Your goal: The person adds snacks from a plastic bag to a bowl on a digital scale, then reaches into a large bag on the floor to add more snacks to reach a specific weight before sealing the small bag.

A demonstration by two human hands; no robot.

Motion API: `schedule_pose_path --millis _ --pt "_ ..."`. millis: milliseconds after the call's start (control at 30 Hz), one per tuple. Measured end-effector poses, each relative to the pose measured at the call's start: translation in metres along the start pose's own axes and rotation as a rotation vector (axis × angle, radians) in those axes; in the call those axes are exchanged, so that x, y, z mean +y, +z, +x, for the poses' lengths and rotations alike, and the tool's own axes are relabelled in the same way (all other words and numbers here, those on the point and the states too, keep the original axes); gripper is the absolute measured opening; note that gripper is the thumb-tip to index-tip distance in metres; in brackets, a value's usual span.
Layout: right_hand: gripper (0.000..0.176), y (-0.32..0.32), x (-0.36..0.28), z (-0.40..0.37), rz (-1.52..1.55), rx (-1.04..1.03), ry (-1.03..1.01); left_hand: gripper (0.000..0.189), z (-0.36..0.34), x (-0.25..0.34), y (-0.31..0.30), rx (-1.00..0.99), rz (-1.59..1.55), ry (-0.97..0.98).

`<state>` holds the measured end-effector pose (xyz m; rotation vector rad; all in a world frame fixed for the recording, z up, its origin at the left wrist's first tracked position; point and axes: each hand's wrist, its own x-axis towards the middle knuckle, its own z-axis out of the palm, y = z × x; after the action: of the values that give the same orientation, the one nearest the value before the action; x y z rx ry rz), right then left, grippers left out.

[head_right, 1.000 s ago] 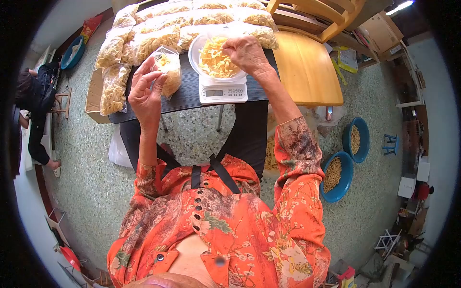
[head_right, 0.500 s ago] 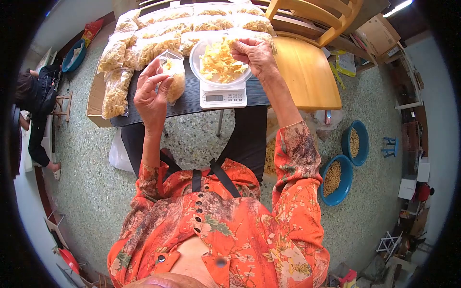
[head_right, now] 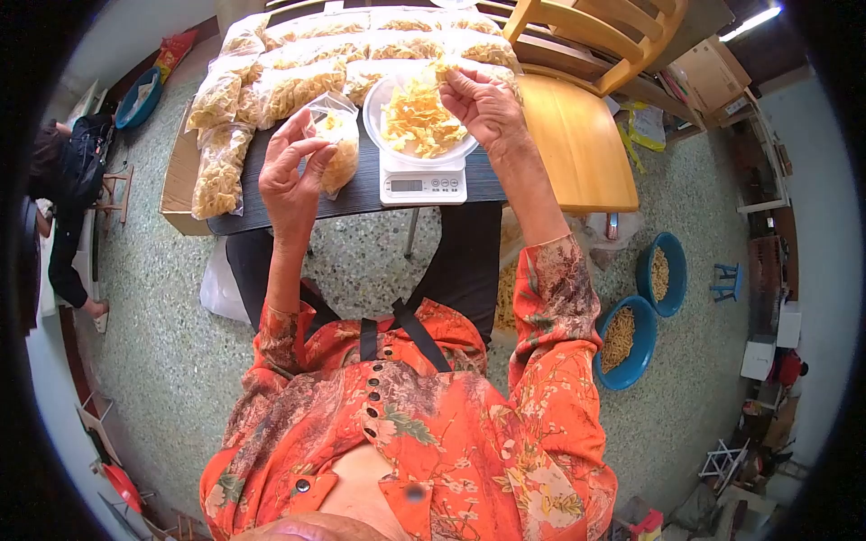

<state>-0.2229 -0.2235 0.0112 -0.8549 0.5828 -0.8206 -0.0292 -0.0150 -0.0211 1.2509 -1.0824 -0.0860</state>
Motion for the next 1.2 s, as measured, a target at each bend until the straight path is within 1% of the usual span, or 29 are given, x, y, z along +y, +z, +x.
schedule_pose_path --millis 233,300,333,433,467,500,567,600,633,700,733,767,833,867,967,1000,1033,1100,1133,1200 --pt "0.015 0.029 -0.008 -0.007 0.094 -0.152 0.028 0.015 0.002 0.0 0.0 -0.025 -0.02 0.019" --pt "0.016 0.042 -0.006 -0.011 0.105 -0.186 0.03 0.016 0.002 0.003 -0.001 -0.089 0.022 0.024" --pt "0.016 0.049 -0.004 -0.013 0.099 -0.202 0.035 0.017 0.001 0.001 0.0 -0.091 0.012 0.026" --pt "0.019 0.065 0.009 -0.013 0.044 -0.199 0.057 0.017 0.0 0.005 -0.001 -0.098 0.008 0.015" --pt "0.019 0.07 0.015 -0.014 0.059 -0.192 0.057 0.016 0.001 0.004 -0.001 -0.08 0.045 0.069" --pt "0.019 0.075 0.02 -0.015 0.059 -0.194 0.058 0.016 0.001 0.004 -0.002 -0.078 0.047 0.069" --pt "0.015 0.086 0.028 -0.015 -0.128 -0.204 0.02 0.016 0.001 0.006 -0.003 -0.091 0.076 0.087" --pt "0.018 0.09 0.03 -0.017 -0.207 -0.216 -0.001 0.016 0.001 0.005 -0.003 -0.09 0.078 0.088" --pt "0.018 0.095 0.034 -0.018 -0.207 -0.218 -0.002 0.017 0.001 0.004 -0.004 -0.084 0.059 0.101" --pt "0.02 0.106 0.041 -0.018 -0.505 -0.247 -0.118 0.017 0.001 0.003 -0.004 -0.078 0.04 0.114" --pt "0.021 0.108 0.045 -0.017 -0.571 -0.296 -0.17 0.017 -0.001 0.003 -0.004 -0.077 0.024 0.102" --pt "0.021 0.109 0.046 -0.017 -0.571 -0.295 -0.171 0.017 -0.001 0.002 -0.005 -0.076 0.008 0.09" --pt "0.021 0.111 0.046 -0.017 -0.859 -0.346 -0.214 0.017 -0.004 0.003 -0.005 -0.072 -0.004 0.086" --pt "0.021 0.112 0.045 -0.016 -0.86 -0.348 -0.215 0.017 -0.004 0.003 -0.006 -0.067 -0.016 0.077" --pt "0.014 0.114 0.046 -0.015 -1.215 -0.435 -0.41 0.016 -0.006 0.0 -0.008 -0.06 -0.008 0.121" --pt "0.011 0.116 0.048 -0.015 -1.247 -0.45 -0.471 0.016 -0.006 0.0 -0.008 -0.06 -0.01 0.12" --pt "0.011 0.117 0.049 -0.014 -1.249 -0.449 -0.469 0.017 -0.007 0.001 -0.008 -0.054 -0.009 0.127" --pt "0.013 0.121 0.049 -0.011 -1.492 -0.499 -0.505 0.017 -0.008 0.004 -0.008 -0.045 -0.01 0.135" --pt "0.012 0.125 0.05 -0.008 -1.578 -0.502 -0.455 0.018 -0.009 0.007 -0.008 -0.037 -0.045 0.102" --pt "0.012 0.129 0.053 -0.005 -1.603 -0.516 -0.444 0.018 -0.009 0.009 -0.007 -0.031 -0.079 0.071"
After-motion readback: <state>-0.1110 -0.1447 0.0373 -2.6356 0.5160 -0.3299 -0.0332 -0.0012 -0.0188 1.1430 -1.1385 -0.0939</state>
